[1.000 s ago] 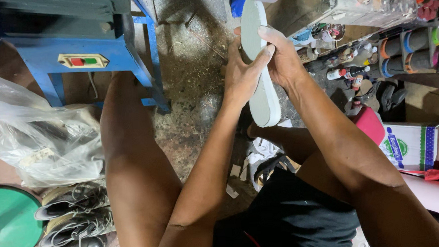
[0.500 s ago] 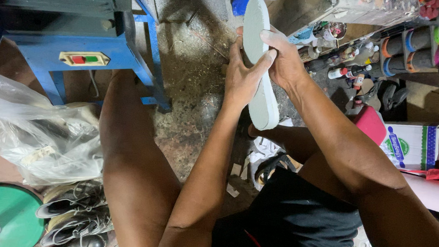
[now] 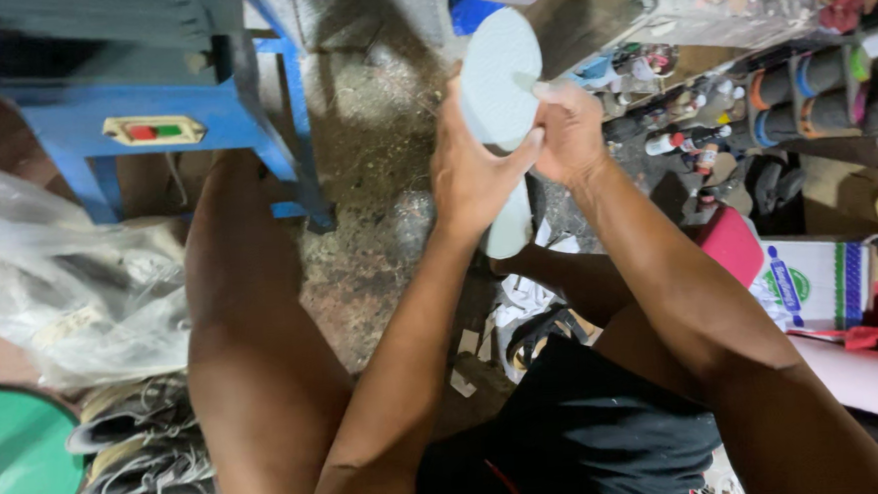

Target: The person holds a white shoe sole against a rotating sanding machine, smoothing the edges and surface, and kemudian wipes the sole with a finger to check the progress.

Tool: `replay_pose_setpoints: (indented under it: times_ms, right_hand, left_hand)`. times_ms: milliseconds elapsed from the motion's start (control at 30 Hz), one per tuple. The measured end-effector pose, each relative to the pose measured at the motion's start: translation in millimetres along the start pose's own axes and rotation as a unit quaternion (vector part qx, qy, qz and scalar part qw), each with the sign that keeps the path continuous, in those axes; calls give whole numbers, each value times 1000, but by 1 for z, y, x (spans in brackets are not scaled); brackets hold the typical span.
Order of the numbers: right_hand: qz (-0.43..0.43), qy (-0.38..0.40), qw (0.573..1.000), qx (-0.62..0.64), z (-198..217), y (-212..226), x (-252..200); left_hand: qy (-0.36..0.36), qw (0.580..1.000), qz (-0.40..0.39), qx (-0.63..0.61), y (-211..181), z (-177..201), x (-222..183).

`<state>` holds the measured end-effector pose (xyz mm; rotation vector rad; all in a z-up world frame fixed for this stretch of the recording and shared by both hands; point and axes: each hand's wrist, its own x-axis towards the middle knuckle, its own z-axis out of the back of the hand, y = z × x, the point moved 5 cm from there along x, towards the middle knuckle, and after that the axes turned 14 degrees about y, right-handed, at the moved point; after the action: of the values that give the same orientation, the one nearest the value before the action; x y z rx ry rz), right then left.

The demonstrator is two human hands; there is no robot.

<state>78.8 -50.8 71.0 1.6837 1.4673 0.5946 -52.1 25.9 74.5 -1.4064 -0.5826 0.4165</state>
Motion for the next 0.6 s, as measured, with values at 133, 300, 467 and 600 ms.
replay_pose_setpoints:
  times_ms: [133, 300, 467, 600]
  right_hand:
    - [22, 16, 999, 43, 2, -2, -1]
    - [23, 35, 997, 68, 4, -2, 1]
    - [27, -5, 998, 50, 11, -2, -1]
    - [18, -1, 998, 53, 9, -1, -2]
  left_hand:
    - [-1, 997, 63, 38, -3, 0, -2]
    - [-2, 995, 52, 84, -3, -4, -3]
    - [-6, 993, 40, 113, -2, -5, -4]
    - [-1, 994, 45, 101, 0, -5, -4]
